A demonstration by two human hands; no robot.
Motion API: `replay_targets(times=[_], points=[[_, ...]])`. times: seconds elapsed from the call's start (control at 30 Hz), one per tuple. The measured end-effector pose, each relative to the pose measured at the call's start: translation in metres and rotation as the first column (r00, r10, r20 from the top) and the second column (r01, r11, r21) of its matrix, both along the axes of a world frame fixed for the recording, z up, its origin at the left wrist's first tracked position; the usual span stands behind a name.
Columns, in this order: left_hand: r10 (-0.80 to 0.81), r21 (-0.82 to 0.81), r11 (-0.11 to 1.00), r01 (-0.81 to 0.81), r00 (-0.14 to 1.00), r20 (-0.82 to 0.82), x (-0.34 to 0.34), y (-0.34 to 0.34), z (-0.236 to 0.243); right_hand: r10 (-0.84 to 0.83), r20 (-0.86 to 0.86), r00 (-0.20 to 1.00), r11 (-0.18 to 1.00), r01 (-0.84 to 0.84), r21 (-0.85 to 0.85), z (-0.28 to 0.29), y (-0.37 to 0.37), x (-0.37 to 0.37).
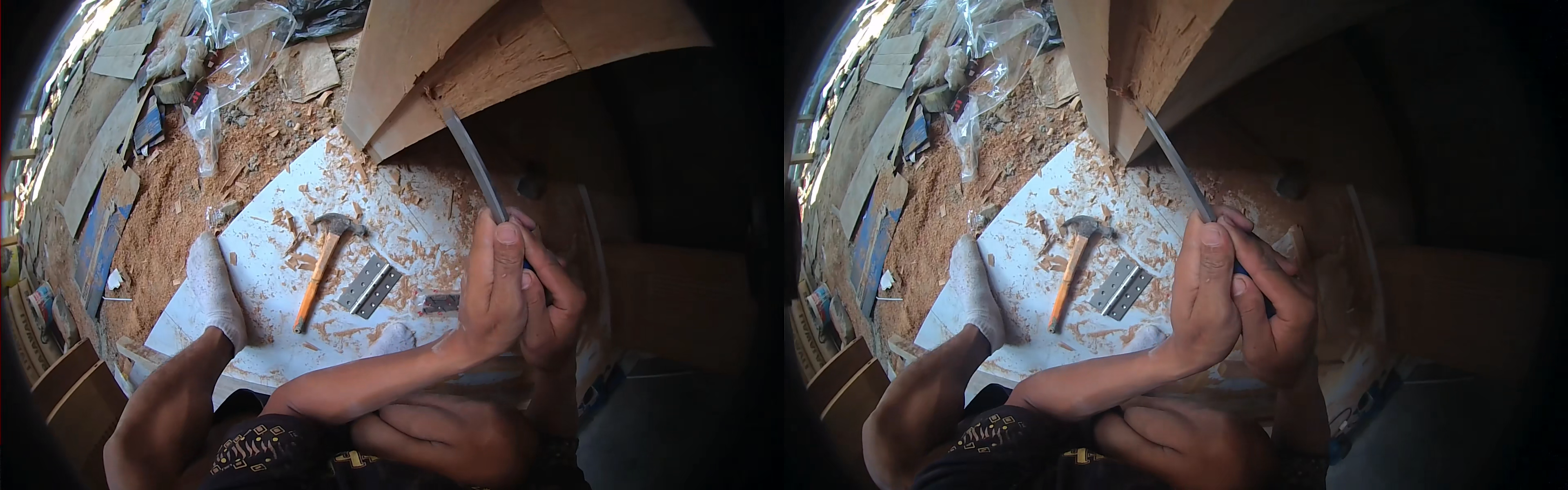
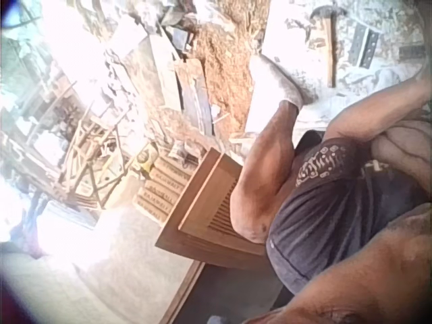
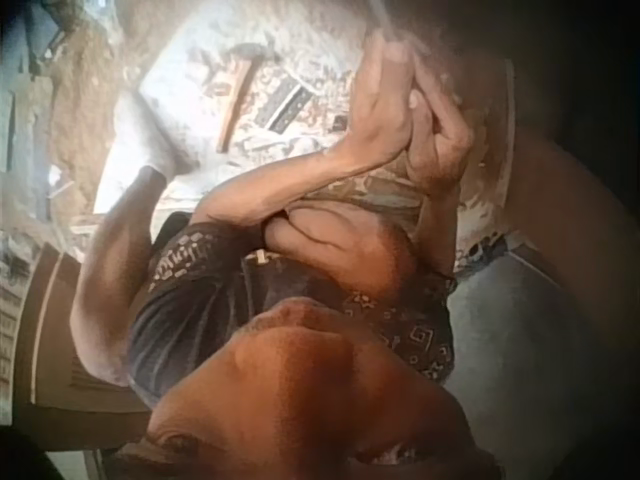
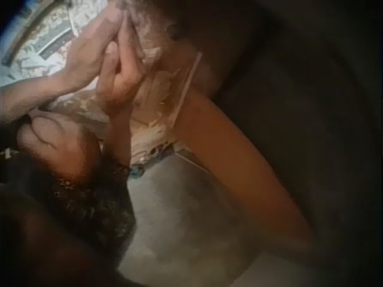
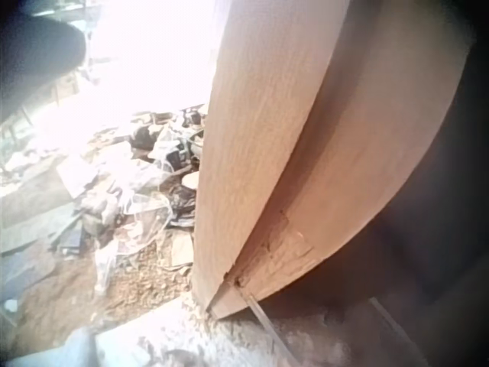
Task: The person uses a chisel and a hammer to carve out a recessed area on a wooden door frame. They then place a metal hinge into the carved space and check the fit.
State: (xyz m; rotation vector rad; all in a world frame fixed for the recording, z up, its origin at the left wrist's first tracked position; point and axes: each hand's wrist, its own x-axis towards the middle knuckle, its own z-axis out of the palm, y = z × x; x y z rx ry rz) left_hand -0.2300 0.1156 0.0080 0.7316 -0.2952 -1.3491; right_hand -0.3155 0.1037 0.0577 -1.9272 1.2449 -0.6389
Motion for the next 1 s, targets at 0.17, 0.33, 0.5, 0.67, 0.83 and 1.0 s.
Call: replay_targets(times=[0.17,0.33,0.5,0.67,0.83,1.0], points=[[-0.049,0.014,0.999,0.050,0.995,-0.090,0.008,-0.001,0.004,-0.013,-0.006,1.000,0.999,0.013,-0.030,-0.006,-0.001,0.005],[-0.096,-0.012,0.995,0.096,0.995,-0.008,0.014,-0.002,-0.004,-0.035,-0.019,0.999,0.999,0.034,-0.035,-0.008,0.002,0.009],[-0.081,0.010,0.997,0.081,0.991,0.102,0.009,-0.003,-0.008,-0.055,0.005,0.998,0.998,0.055,-0.003,-0.004,0.003,0.011],[-0.058,0.007,0.998,0.058,0.992,0.115,0.008,-0.004,-0.013,-0.056,0.001,0.998,0.998,0.056,0.031,-0.007,0.004,0.005],[-0.055,0.020,0.998,0.053,0.985,0.164,0.004,-0.003,-0.015,-0.072,0.052,0.996,0.995,0.068,0.078,-0.010,-0.002,0.003],[-0.035,0.026,0.999,0.030,0.966,0.255,0.008,-0.006,-0.018,-0.068,0.083,0.994,0.996,0.063,0.060,-0.012,0.000,0.008]])
